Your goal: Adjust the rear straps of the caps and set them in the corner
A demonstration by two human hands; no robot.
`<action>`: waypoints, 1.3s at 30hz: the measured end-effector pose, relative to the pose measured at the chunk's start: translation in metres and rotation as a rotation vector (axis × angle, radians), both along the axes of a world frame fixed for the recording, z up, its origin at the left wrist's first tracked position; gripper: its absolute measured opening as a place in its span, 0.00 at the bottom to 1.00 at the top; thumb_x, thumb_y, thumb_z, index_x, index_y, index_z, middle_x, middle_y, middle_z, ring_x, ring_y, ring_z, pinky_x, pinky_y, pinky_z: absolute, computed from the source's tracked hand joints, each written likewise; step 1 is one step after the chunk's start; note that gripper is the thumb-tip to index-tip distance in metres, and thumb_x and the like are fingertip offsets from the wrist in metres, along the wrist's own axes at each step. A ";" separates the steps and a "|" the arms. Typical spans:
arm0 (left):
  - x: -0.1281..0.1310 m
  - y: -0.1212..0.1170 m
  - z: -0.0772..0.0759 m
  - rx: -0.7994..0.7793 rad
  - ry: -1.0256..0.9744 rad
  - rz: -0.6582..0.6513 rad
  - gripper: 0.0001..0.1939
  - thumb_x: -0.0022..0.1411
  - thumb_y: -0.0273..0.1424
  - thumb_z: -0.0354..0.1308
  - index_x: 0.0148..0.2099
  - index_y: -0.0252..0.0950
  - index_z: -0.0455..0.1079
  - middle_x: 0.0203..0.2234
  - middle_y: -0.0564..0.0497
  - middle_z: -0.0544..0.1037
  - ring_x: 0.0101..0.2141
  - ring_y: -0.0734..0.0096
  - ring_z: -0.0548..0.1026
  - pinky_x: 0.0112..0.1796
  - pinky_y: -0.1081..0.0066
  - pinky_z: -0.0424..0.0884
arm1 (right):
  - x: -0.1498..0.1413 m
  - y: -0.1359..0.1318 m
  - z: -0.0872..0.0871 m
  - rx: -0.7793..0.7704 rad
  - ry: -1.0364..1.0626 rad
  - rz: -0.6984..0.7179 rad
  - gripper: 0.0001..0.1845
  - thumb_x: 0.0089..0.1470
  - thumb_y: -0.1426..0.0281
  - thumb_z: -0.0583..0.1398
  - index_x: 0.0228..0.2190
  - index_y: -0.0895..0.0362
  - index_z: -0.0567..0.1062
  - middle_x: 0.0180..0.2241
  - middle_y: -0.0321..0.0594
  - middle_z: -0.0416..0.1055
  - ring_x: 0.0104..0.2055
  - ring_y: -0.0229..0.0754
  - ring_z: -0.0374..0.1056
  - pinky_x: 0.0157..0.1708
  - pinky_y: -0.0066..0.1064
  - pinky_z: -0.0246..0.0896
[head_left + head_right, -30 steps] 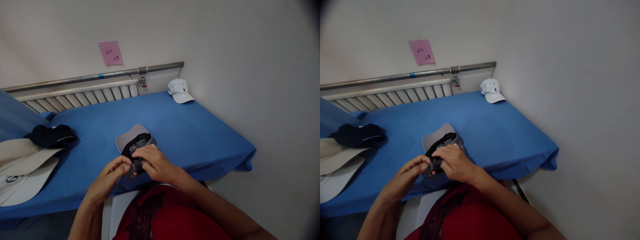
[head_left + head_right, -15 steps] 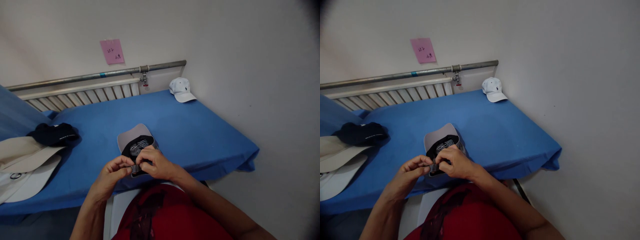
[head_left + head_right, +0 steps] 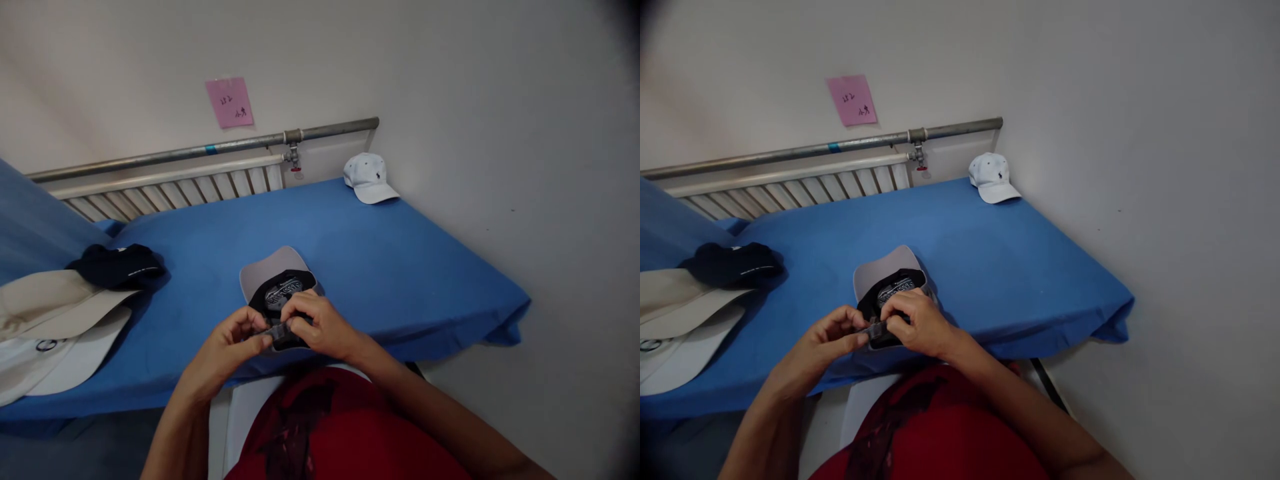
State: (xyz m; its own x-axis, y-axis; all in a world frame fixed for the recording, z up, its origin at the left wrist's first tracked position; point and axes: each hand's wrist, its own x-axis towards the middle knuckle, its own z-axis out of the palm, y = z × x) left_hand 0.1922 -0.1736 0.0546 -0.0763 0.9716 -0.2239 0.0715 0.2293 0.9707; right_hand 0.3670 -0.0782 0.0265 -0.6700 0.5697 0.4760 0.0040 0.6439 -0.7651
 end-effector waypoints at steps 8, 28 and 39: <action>0.001 -0.003 0.002 0.026 0.170 -0.001 0.10 0.52 0.34 0.65 0.32 0.37 0.66 0.27 0.56 0.72 0.31 0.73 0.69 0.34 0.72 0.64 | 0.000 -0.002 0.001 -0.011 0.008 -0.068 0.08 0.48 0.79 0.53 0.25 0.55 0.69 0.26 0.32 0.70 0.31 0.36 0.65 0.42 0.33 0.57; 0.001 0.000 0.005 -0.026 0.161 0.001 0.12 0.51 0.35 0.65 0.26 0.36 0.65 0.24 0.55 0.70 0.27 0.75 0.65 0.30 0.73 0.62 | 0.001 -0.006 0.001 0.237 -0.039 0.096 0.14 0.47 0.75 0.60 0.39 0.54 0.72 0.35 0.38 0.73 0.38 0.40 0.68 0.44 0.36 0.60; 0.001 -0.002 0.002 -0.032 -0.115 -0.064 0.14 0.53 0.33 0.64 0.25 0.35 0.62 0.24 0.56 0.70 0.27 0.78 0.65 0.30 0.75 0.61 | -0.001 -0.009 -0.007 -0.033 0.138 0.117 0.12 0.43 0.78 0.62 0.34 0.56 0.74 0.33 0.37 0.73 0.36 0.38 0.69 0.39 0.30 0.64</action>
State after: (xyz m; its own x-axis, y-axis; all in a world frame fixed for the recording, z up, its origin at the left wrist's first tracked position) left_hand 0.1937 -0.1757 0.0569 0.0133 0.9659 -0.2587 -0.0242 0.2590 0.9656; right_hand 0.3658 -0.0873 0.0192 -0.6621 0.5082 0.5507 -0.1764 0.6086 -0.7736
